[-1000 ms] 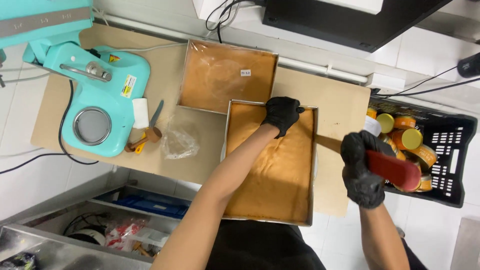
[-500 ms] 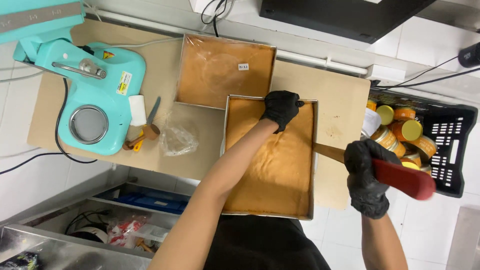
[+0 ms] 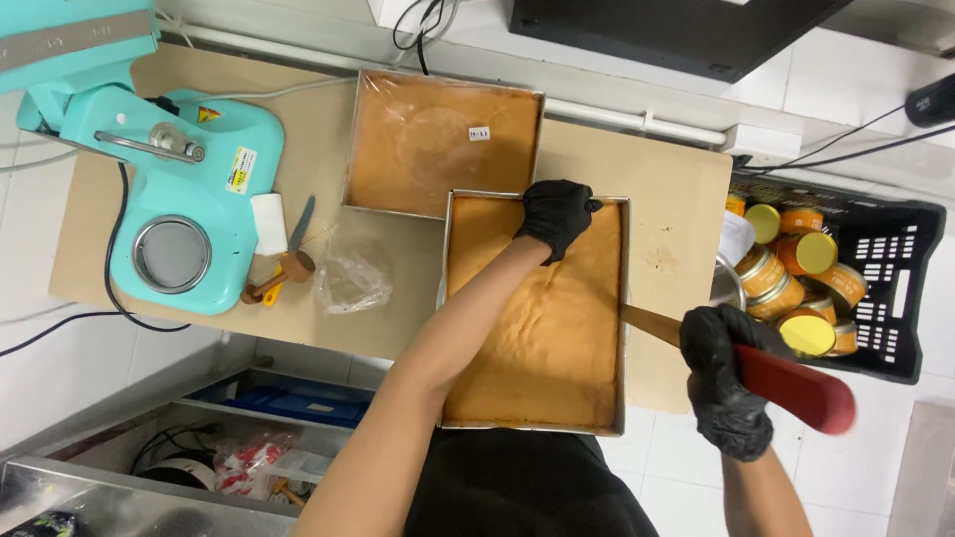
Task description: Cutting a sponge cake from a metal tray and transferring it to a cake board.
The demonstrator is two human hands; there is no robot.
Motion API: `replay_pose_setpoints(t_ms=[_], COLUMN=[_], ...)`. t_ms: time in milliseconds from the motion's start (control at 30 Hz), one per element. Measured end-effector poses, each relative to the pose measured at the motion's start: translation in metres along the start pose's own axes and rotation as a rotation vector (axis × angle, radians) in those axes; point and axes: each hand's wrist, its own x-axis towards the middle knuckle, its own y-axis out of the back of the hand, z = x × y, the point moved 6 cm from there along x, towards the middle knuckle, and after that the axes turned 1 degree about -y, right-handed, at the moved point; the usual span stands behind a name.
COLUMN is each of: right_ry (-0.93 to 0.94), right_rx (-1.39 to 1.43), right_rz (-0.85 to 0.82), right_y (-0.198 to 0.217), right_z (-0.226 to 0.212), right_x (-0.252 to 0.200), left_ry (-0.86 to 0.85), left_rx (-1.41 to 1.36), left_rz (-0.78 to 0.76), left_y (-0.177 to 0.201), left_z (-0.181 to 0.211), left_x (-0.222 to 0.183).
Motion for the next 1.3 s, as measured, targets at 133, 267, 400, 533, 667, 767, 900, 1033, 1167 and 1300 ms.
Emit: replay_pose_setpoints(t_ms=[133, 267, 400, 533, 667, 767, 900, 1033, 1167, 1300], right_ry=[-0.008, -0.052, -0.038, -0.073, -0.155, -0.126, -0.148, -0.256, -0.245, -0.204], right_rx=[0.042, -0.002, -0.008, -0.045, 0.033, 0.053, 0.006, -0.141, 0.051, 0.185], right_rz=[0.024, 0.026, 0.055, 0.045, 0.054, -0.014, 0.027, 0.013, 0.039, -0.019], right_y=[0.003, 0.010, 0.013, 0.030, 0.035, 0.026, 0.033, 0.036, 0.036, 0.033], right_z=[0.010, 0.010, 0.019, 0.027, 0.063, 0.020, 0.004, 0.004, 0.031, 0.012], right_x=[-0.016, -0.035, -0.041, -0.068, -0.094, -0.078, -0.081, -0.097, -0.120, -0.112], left_ry=[0.020, -0.045, 0.041, -0.004, 0.070, 0.031, 0.026, 0.033, 0.002, -0.028], left_rx=[-0.012, -0.071, 0.010, -0.021, 0.020, 0.038, 0.096, 0.039, 0.064, 0.066], left_rz=[0.005, 0.139, -0.050, 0.027, -0.091, -0.035, -0.053, -0.028, 0.001, 0.025], left_y=[-0.003, -0.018, -0.021, -0.007, -0.007, -0.013, -0.003, -0.013, -0.011, -0.004], left_z=[-0.004, -0.008, -0.012, -0.006, -0.007, -0.011, -0.011, -0.014, -0.016, -0.008], left_x=[0.002, -0.007, -0.002, 0.002, 0.003, 0.002, 0.006, 0.003, 0.003, 0.004])
